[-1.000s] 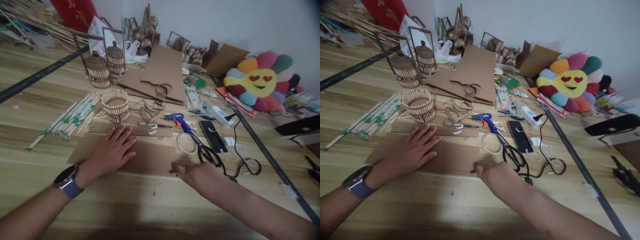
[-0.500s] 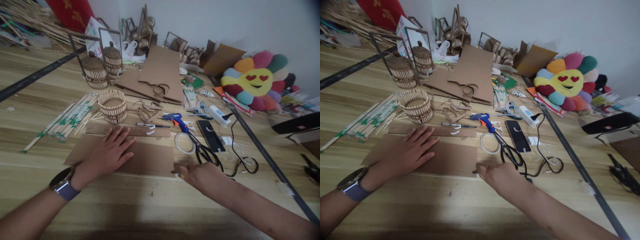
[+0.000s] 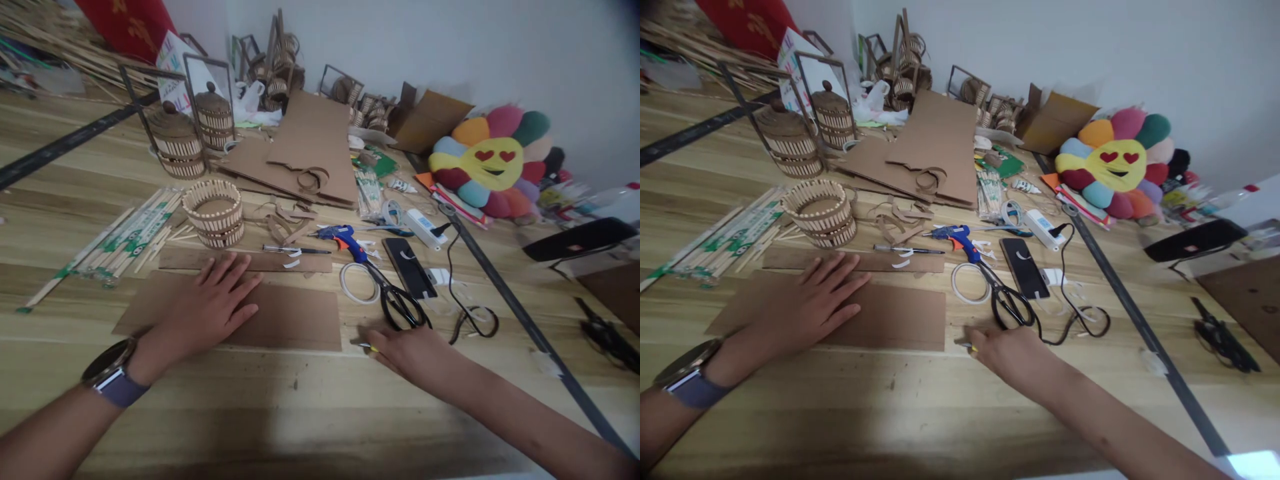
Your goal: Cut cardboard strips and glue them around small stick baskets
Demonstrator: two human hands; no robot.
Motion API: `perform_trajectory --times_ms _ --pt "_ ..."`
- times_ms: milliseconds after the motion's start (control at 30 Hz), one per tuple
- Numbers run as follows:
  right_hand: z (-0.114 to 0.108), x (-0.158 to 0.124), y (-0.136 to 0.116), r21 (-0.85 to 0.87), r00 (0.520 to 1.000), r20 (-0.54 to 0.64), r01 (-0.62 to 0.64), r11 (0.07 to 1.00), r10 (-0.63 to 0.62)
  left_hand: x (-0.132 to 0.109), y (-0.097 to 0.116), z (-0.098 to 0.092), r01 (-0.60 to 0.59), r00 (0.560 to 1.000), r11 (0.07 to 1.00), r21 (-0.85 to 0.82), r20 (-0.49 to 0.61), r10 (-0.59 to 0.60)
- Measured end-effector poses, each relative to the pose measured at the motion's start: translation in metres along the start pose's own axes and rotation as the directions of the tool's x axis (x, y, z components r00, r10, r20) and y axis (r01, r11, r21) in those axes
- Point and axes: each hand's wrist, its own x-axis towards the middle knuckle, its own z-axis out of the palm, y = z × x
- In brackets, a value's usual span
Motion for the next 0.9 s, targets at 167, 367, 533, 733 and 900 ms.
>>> perform_trajectory --times_ms 167,367,533,733,900 --pt "-0.027 0.018 -0.017 0.075 0.997 0.069 -0.045 0.996 0.039 0.002 0.001 -0.002 -0.016 1.0 1.0 0.005 0.016 0.015" --pt "-0.069 0.076 -0.068 0.164 0.988 0.146 0.016 0.986 -0.041 0.004 0.004 -0.006 -0.003 1.0 0.999 0.035 0.023 0.002" --pt "-0.076 0.103 -0.091 0.123 0.988 0.144 0.032 0.992 -0.05 0.005 0.008 -0.01 0.003 1.0 0.999 0.039 0.015 -0.003" --pt "-0.078 0.108 -0.095 0.104 0.984 0.177 0.017 0.994 -0.035 0.006 0.009 -0.008 0.014 1.0 1.0 0.012 0.017 -0.014" --pt "-0.083 0.109 -0.096 0.11 0.978 0.204 0.015 0.994 -0.037 0.006 0.009 -0.006 0.017 1.0 1.0 -0.001 0.021 -0.017"
